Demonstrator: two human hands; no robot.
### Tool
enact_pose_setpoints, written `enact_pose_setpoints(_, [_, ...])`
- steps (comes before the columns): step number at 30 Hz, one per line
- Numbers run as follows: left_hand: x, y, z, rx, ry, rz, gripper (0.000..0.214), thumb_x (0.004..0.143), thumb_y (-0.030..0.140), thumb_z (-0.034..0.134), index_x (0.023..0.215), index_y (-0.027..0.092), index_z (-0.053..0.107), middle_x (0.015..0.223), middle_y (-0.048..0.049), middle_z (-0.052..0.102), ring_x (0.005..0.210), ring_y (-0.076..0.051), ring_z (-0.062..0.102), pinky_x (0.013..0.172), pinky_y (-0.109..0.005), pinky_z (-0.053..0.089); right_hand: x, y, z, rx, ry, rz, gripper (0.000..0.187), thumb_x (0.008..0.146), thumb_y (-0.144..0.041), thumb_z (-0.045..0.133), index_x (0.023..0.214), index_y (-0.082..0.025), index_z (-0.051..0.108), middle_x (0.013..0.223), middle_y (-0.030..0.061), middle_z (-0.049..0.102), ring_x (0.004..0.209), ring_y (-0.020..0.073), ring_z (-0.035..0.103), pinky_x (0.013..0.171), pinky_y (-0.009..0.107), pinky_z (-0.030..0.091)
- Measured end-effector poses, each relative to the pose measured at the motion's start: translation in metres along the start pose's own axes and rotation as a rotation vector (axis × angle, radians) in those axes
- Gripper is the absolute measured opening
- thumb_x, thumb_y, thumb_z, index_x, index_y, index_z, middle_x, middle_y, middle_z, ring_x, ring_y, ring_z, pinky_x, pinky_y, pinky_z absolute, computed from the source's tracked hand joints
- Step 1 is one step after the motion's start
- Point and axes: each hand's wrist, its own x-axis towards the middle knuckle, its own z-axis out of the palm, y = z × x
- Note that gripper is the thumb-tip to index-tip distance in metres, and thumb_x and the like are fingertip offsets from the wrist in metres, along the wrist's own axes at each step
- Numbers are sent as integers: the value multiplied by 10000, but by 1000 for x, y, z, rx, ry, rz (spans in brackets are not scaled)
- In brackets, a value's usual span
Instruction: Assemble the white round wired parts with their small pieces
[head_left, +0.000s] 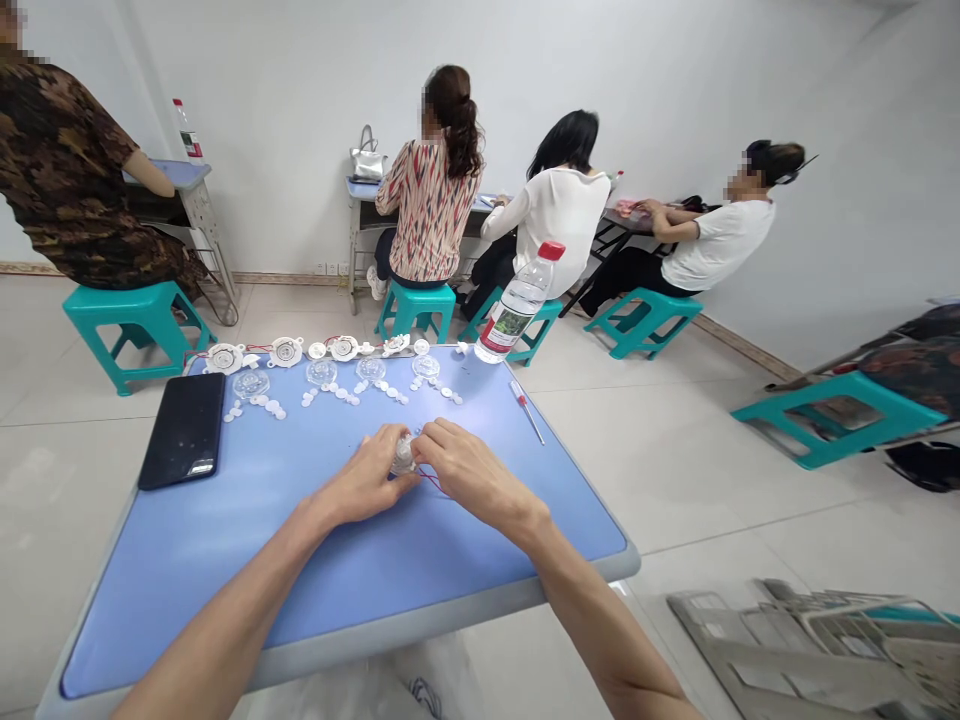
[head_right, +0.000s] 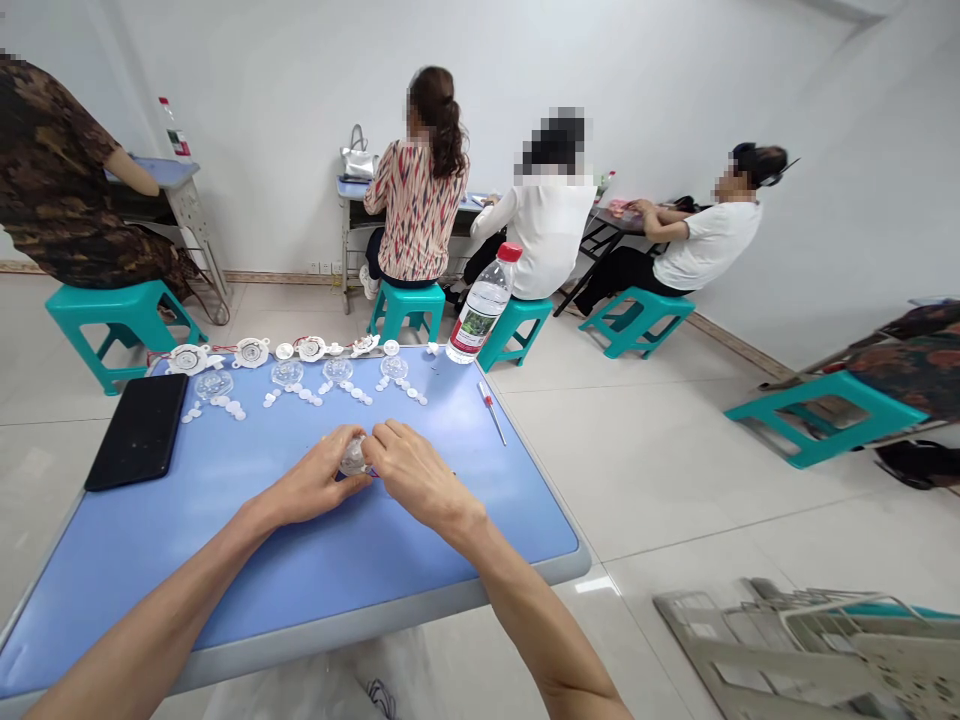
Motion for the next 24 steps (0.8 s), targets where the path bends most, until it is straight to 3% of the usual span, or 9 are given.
enact_pose_setpoints(11, [-1, 0, 0, -31, -8, -9, 255, 859, 270, 541, 1098, 203, 482, 1045, -68, 579, 921, -225, 559, 779, -348, 442, -4, -1, -4, -11, -2, -12, 273, 764, 65, 516, 870, -181, 564, 880, 64, 606, 785, 201, 494, 617, 298, 352])
enact_pose_setpoints(19, [-1, 1, -1, -18, -34, -18, 261, 867, 286, 540, 1101, 202, 461, 1049, -67, 563, 926, -227, 550, 772, -347, 433, -6, 5, -4, 212, 76, -21, 177, 905, -45, 482, 950, -189, 577, 892, 59, 612, 833, 190, 552, 699, 294, 423])
enact_pose_setpoints(24, [0, 0, 0, -17, -31, -15, 240, 869, 286, 539, 1078, 199, 459, 1044, -67, 563, 927, -226, 546, 779, -348, 429, -6, 7, -3, 232, 88, -37, 167, 920, -67, 472, 955, -185, 584, 898, 63, 613, 832, 188, 549, 717, 299, 440])
